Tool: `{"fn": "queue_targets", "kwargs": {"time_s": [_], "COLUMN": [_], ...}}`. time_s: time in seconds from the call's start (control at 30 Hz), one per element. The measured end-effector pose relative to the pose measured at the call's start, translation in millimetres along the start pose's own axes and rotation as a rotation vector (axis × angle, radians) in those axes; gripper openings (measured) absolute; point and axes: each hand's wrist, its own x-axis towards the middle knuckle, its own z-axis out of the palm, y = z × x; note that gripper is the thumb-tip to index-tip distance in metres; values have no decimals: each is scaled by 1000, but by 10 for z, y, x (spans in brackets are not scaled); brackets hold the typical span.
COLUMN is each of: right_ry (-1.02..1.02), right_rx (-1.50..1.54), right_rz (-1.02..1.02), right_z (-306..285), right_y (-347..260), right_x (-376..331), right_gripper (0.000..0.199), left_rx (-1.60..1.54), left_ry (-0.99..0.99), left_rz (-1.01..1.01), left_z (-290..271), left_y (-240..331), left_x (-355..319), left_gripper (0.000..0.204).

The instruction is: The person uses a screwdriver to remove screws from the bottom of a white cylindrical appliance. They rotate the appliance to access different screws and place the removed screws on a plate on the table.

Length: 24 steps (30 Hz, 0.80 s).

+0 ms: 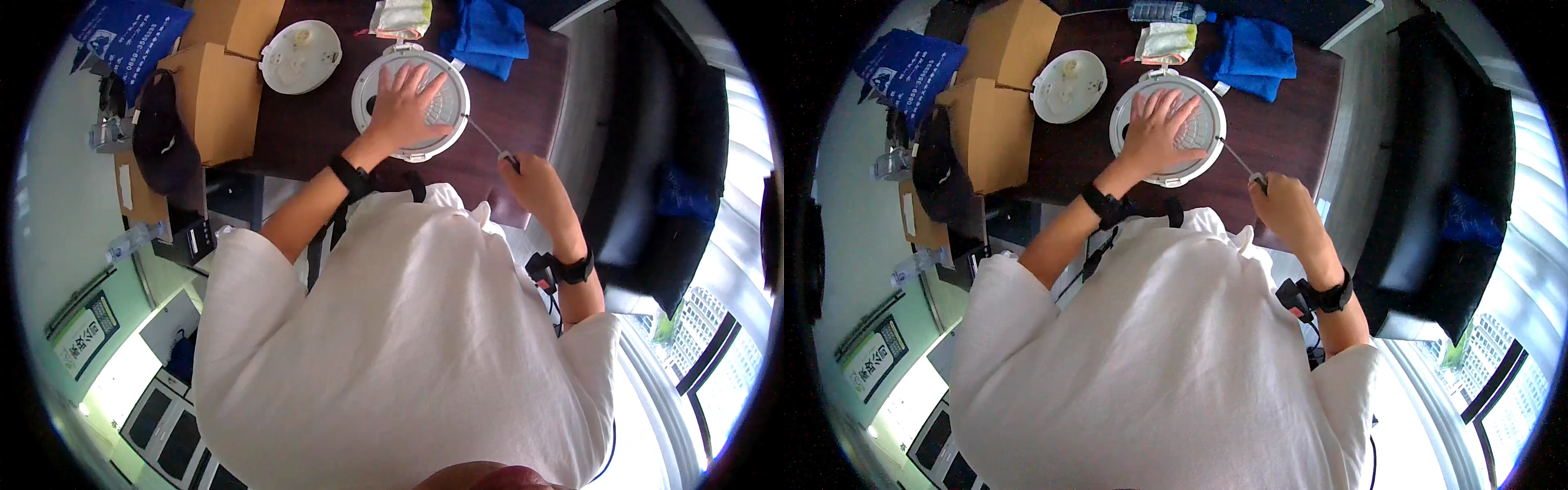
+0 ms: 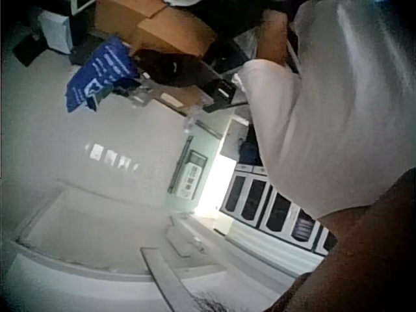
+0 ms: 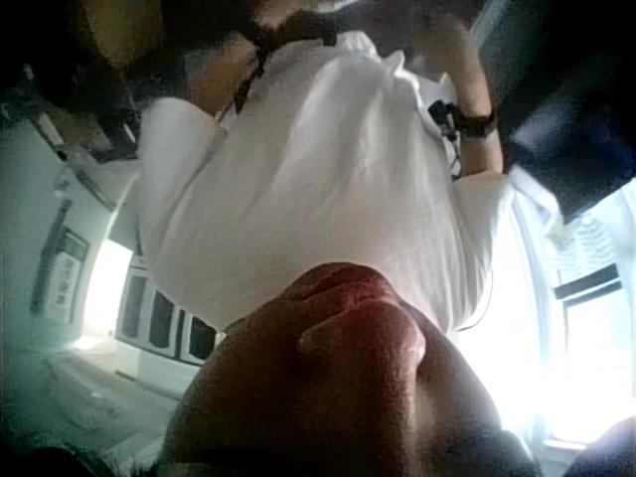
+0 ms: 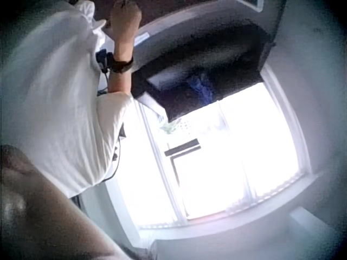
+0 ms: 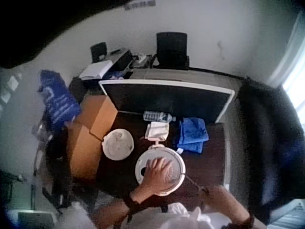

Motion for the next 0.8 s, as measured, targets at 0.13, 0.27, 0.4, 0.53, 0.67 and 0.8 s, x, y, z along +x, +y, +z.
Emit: {"fn": "queue_targets", "kwargs": {"time_s": [0.13,0.27,0.4,0.53,0.67,0.8], "right_ry": [49,48,86,99,147,90], "right_rx": [-61,-62,-98,-358,-714,-934], "right_rz": [-54,-81,-101,-230,-407,-465], "right_z": [-15,19,12,-24,-69,-329], "right_y": [12,73,55,-70,-163,-262], "right_x": [-21,3,-24,-35,21,163], "right_gripper": [37,37,35,28,17,6], "left_rx": [103,115,108,110,86,75], "left_ry": [51,61,77,91,93,92], "left_rz": [64,59,73,79,85,89], "left_z": [76,145,165,167,162,155], "left_y": [-193,-185,-170,-159,-145,-133], "left_x": [65,92,108,107,121,133], "left_gripper": [104,106,107,107,106,106]}}
